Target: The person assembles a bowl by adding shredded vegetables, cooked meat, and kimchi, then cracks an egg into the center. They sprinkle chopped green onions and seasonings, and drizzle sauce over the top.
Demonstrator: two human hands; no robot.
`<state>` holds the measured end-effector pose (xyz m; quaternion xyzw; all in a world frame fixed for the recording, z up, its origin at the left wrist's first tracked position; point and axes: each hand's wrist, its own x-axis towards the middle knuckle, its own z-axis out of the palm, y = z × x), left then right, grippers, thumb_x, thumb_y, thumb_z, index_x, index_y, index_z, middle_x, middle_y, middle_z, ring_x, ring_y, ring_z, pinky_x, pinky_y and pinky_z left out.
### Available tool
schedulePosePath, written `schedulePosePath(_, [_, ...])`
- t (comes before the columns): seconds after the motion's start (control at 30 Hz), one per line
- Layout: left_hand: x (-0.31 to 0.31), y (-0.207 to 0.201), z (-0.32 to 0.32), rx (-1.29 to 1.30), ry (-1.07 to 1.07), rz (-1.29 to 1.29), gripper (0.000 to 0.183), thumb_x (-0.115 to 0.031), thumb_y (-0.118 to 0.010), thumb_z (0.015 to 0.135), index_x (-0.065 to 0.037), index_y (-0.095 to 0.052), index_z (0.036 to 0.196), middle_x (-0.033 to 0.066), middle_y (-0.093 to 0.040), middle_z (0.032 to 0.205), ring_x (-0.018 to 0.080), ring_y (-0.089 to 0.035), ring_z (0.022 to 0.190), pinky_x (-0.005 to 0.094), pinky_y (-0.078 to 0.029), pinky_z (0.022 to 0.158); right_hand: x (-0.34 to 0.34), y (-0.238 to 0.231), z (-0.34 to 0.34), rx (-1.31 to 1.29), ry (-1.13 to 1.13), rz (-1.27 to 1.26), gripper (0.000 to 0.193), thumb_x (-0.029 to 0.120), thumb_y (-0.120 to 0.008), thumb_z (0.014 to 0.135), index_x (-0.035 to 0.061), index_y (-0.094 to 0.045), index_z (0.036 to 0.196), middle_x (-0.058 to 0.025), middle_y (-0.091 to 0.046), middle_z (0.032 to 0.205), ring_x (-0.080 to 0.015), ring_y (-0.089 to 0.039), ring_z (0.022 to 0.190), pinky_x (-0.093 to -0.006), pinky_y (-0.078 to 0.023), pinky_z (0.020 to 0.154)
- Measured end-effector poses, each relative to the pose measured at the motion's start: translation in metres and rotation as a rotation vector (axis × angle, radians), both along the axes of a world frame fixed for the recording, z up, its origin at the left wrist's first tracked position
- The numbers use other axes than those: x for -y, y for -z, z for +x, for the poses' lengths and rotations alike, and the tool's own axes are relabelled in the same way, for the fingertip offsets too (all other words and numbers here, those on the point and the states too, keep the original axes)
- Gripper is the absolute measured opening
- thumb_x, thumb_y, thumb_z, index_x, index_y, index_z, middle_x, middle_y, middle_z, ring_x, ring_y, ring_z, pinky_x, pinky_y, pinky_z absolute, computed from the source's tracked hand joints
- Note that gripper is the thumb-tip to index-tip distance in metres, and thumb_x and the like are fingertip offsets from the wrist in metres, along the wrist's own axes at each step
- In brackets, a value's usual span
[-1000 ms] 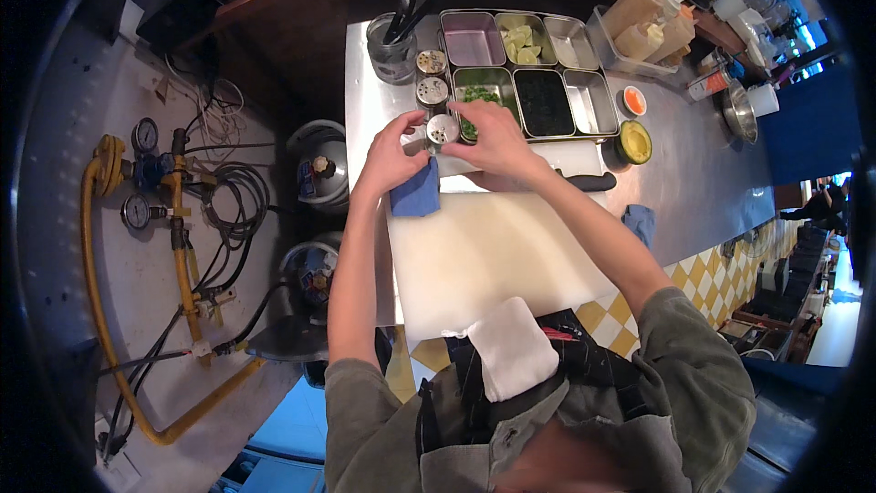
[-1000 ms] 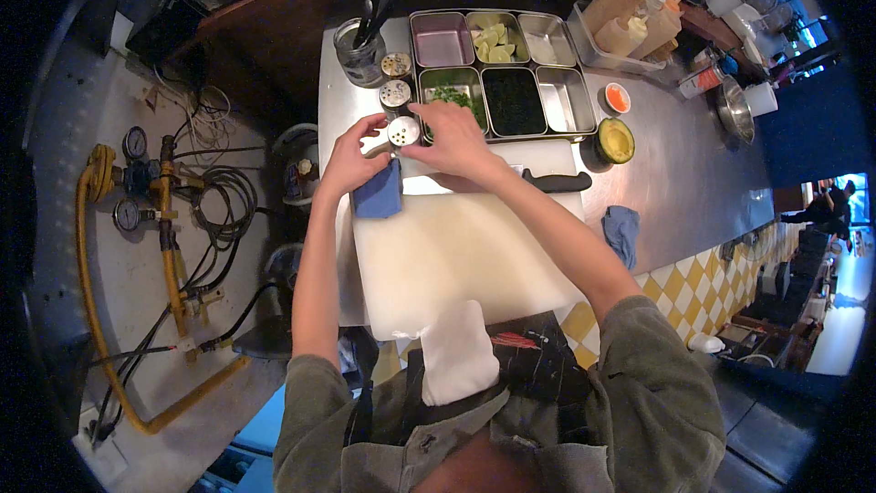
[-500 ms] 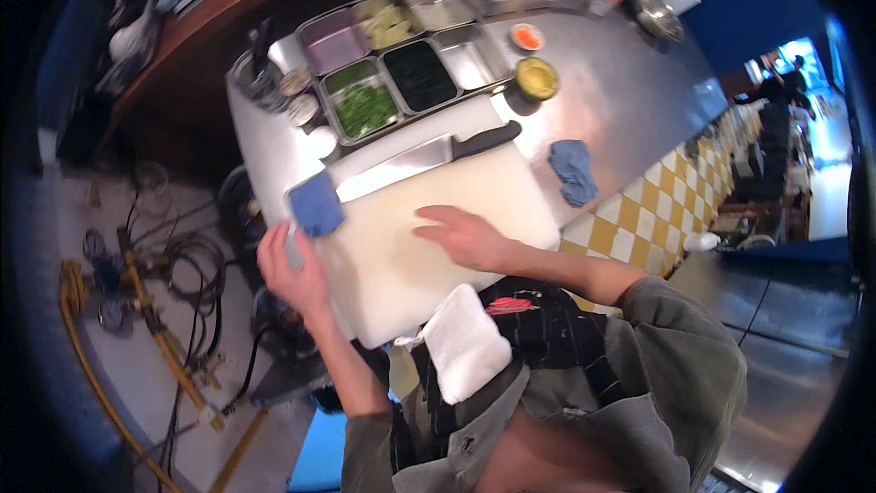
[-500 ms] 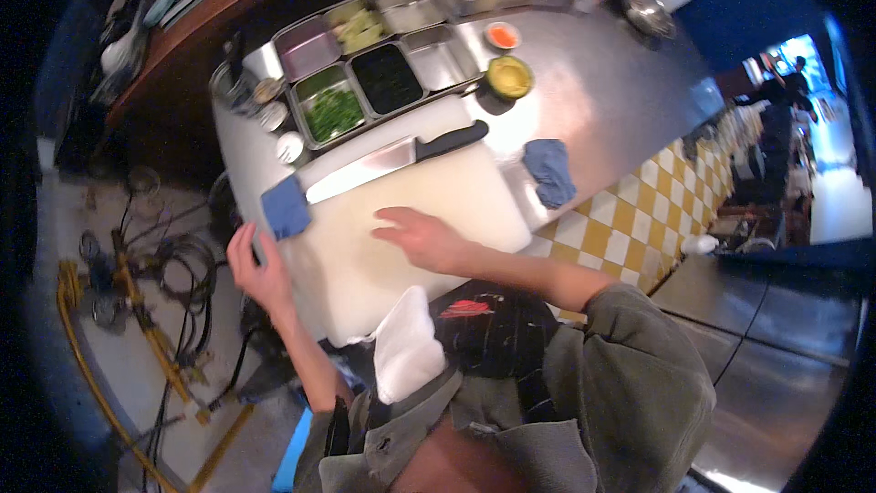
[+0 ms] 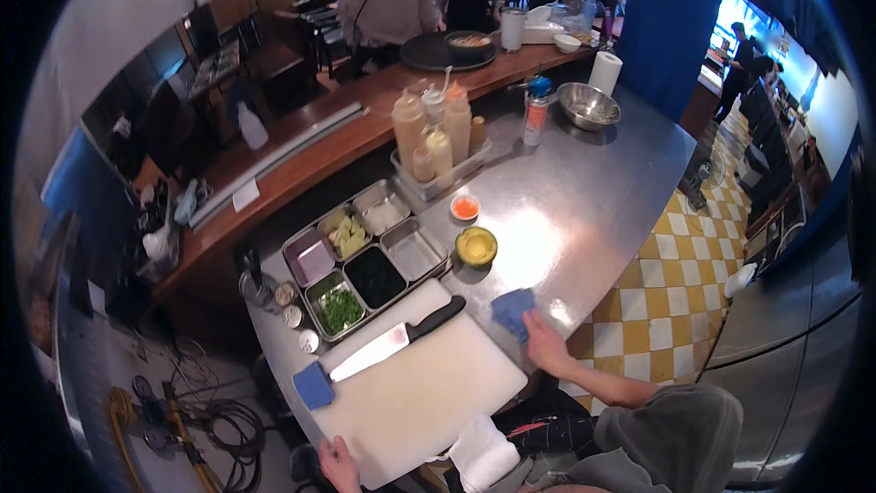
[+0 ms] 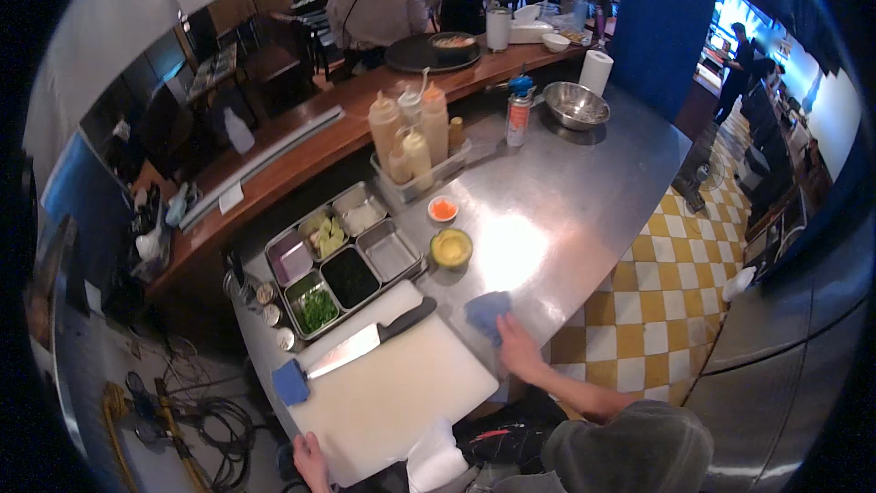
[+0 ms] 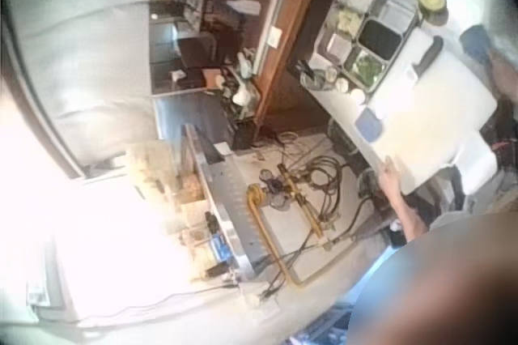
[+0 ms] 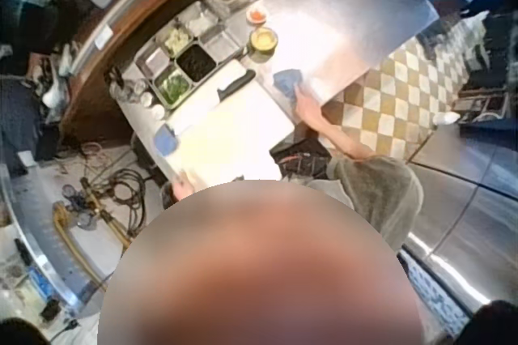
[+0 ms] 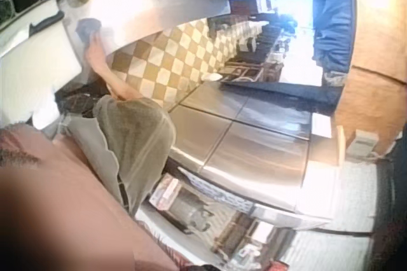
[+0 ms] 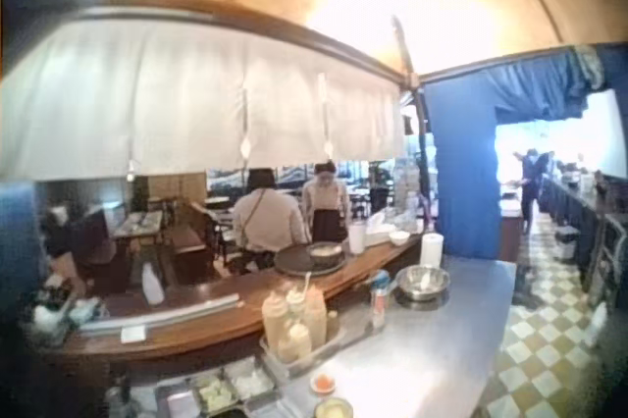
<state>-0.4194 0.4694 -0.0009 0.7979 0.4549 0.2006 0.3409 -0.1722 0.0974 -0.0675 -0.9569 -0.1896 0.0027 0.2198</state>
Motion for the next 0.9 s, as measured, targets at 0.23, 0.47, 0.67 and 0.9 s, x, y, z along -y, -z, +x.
schedulePosePath(0.23, [0.15,-0.039,0.137,0.393,0.271,0.365,0.026,0.007,-0.054,0.068,0.0,-0.058,0.092,0.0129,-0.058,0.092,0.0285,-0.056,0.085,0.0355,-0.044,0.079,0.019,-0.032,-0.002,0.11,-0.338,0.362,0.044,0.012,-0.055,0.082,0.0054,-0.051,0.125,-0.0195,-0.048,0.13,-0.0386,-0.051,0.113,-0.0419,-0.045,0.094])
schedulePosePath(0.47, [0.285,0.055,0.25,-0.365,0.921,0.754,0.013,-0.009,-0.058,0.066,-0.009,-0.061,0.079,0.0102,-0.059,0.08,0.03,-0.057,0.082,0.0404,-0.045,0.071,0.222,-0.04,0.004,-0.057,-0.089,0.589,0.022,0.014,-0.061,0.081,0.0058,-0.066,0.101,-0.0108,-0.065,0.102,-0.0279,-0.062,0.097,-0.0359,-0.05,0.085])
schedulePosePath(0.67, [0.272,0.03,0.252,-0.612,0.74,0.613,0.024,-0.007,-0.06,0.068,-0.007,-0.061,0.092,0.0156,-0.057,0.09,0.0334,-0.057,0.087,0.0431,-0.046,0.074,0.402,-0.019,0.016,0.008,0.552,0.522,0.016,0.01,-0.059,0.082,0.0023,-0.066,0.095,-0.0137,-0.066,0.091,-0.0271,-0.065,0.082,-0.034,-0.052,0.072])
schedulePosePath(0.9, [0.352,-0.012,0.336,-0.202,0.712,0.532,0.025,-0.014,-0.067,0.072,-0.005,-0.06,0.095,0.0159,-0.057,0.096,0.0341,-0.056,0.092,0.0421,-0.046,0.079,0.412,-0.002,0.073,-0.028,0.757,0.767,0.016,0.01,-0.06,0.085,0.0017,-0.066,0.096,-0.0101,-0.067,0.081,-0.0149,-0.063,0.07,-0.0281,-0.05,0.065])
